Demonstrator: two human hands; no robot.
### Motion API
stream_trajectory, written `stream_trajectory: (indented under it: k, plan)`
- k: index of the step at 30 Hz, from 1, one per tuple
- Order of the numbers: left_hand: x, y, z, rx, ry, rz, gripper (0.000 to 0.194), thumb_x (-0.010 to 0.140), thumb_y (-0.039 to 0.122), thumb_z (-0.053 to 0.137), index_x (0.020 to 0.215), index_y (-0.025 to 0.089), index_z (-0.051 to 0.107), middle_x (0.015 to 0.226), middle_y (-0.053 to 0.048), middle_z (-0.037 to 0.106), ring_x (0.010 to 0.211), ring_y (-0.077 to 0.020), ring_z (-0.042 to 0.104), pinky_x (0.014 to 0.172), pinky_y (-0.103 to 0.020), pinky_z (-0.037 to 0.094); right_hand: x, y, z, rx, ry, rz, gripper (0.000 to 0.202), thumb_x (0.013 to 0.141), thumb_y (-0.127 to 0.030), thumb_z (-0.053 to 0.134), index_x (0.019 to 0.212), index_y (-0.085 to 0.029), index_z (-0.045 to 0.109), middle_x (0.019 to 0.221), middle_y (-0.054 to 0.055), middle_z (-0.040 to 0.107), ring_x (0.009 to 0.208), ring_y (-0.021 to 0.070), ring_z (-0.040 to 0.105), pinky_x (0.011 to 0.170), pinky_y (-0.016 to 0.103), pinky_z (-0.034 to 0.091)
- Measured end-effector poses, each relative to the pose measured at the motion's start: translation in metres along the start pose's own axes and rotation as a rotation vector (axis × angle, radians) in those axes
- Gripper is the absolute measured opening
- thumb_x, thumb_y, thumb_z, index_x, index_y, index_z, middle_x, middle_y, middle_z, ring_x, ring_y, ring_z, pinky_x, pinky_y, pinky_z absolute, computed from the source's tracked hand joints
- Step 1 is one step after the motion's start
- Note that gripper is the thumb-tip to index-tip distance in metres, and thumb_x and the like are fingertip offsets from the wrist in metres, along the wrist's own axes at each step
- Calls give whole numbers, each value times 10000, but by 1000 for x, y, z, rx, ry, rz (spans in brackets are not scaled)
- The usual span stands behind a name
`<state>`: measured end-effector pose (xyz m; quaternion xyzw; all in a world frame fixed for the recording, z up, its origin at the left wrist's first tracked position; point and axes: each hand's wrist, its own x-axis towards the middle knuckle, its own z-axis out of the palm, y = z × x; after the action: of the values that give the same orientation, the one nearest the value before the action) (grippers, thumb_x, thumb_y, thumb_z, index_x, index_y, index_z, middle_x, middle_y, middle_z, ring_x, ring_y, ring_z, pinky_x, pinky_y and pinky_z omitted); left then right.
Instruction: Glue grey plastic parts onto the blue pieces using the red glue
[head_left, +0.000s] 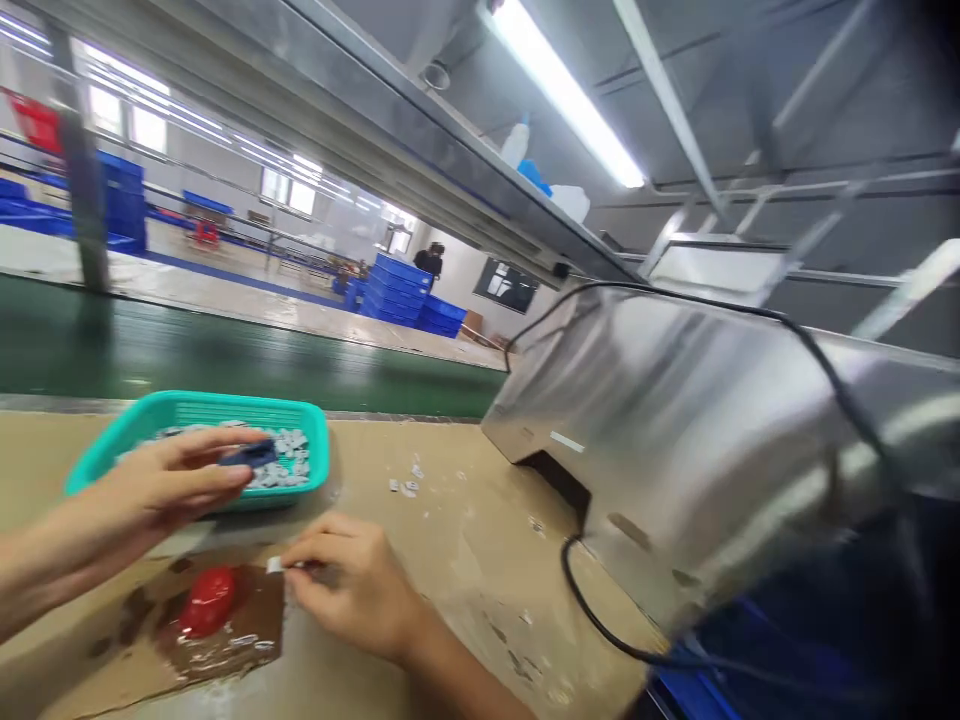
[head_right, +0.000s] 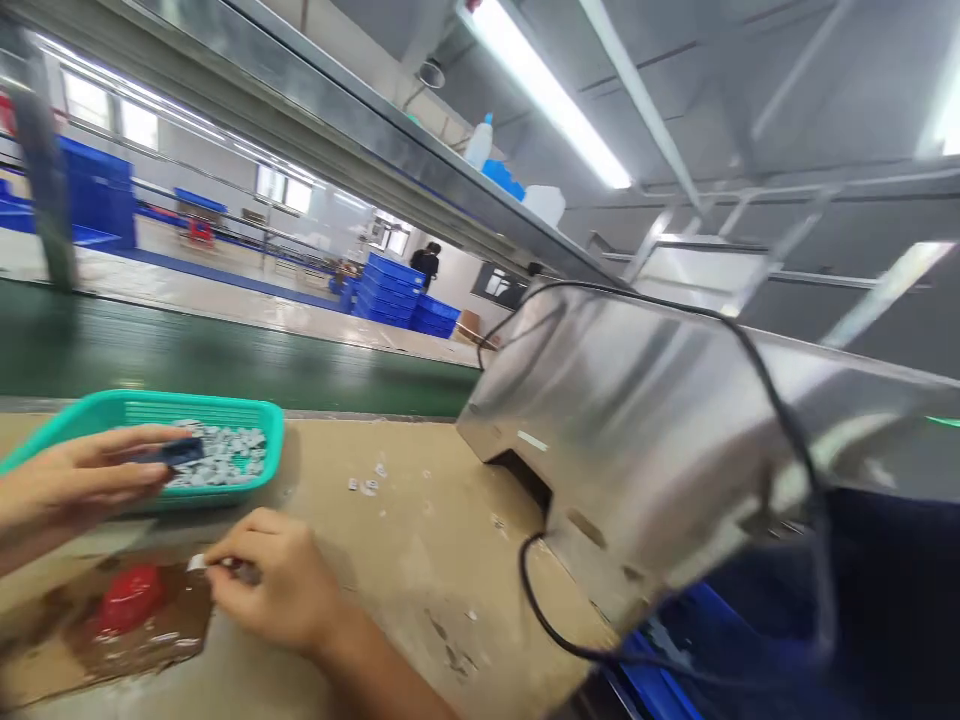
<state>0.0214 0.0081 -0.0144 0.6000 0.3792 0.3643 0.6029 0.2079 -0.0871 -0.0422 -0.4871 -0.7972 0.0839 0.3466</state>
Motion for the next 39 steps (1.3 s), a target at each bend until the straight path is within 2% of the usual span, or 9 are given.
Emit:
stream_trajectory:
  k: [4,7,11,16,20,23,28,33,39]
  plan:
    - [0,12,7,-14,-40,41,374,585,344,712,951,288,660,1176,18,573,1110,-209,489,891,-253,435,6,3,-2,132,-81,-4,151,701,-88,561,765,-147,685,697,39,626,596,104,562,559,179,457]
    - [-1,11,8,37,-56,90,359,594,348,701,941,258,671,1086,-18,619,996,-222,556,842,-292,460,7,1,-3,176,-70,13,154,720,-84,549,786,-134,678,734,53,626,636,108,574,593,184,463]
    - [-5,8,9,-66,-99,36,345,554,297,736,890,239,681,968,-17,654,850,-184,597,755,-267,489,7,0,-6,148,-191,-48,166,705,-74,564,785,-160,681,749,43,638,669,115,586,628,192,465]
    - [-6,8,13,-342,-123,-66,230,621,329,690,812,201,680,924,-25,656,865,-149,589,803,-245,472,11,1,-11,133,-7,32,155,726,-94,549,777,-175,671,752,41,639,690,129,596,635,217,465]
    - [-3,8,13,-189,-59,49,316,564,269,724,856,189,635,853,-20,646,870,-173,582,838,-301,448,14,2,-21,152,11,57,134,699,-95,575,722,-180,677,712,45,649,689,152,595,638,246,469]
    - [0,9,10,-20,-27,188,407,522,209,730,911,185,611,957,-31,626,947,-194,553,859,-303,423,21,1,-35,328,82,112,101,693,-118,603,705,-190,673,706,39,653,688,154,601,648,255,483]
    - [-1,12,10,69,-140,186,257,592,263,666,817,146,621,851,-46,633,798,-195,585,699,-286,456,50,-13,-54,552,149,151,69,691,-186,638,742,-206,681,749,34,662,737,166,609,690,282,498]
    - [-5,16,10,-25,-139,149,301,604,285,658,861,144,589,843,-44,629,758,-185,588,670,-284,451,74,-27,-45,511,115,220,110,642,-158,668,744,-190,690,775,35,676,737,169,627,725,301,517]
    - [-1,12,7,-8,-83,175,242,579,240,676,796,149,621,828,-30,641,782,-176,586,701,-270,453,76,-22,-29,493,125,184,107,652,-125,638,714,-188,699,747,30,640,709,152,620,672,270,535]
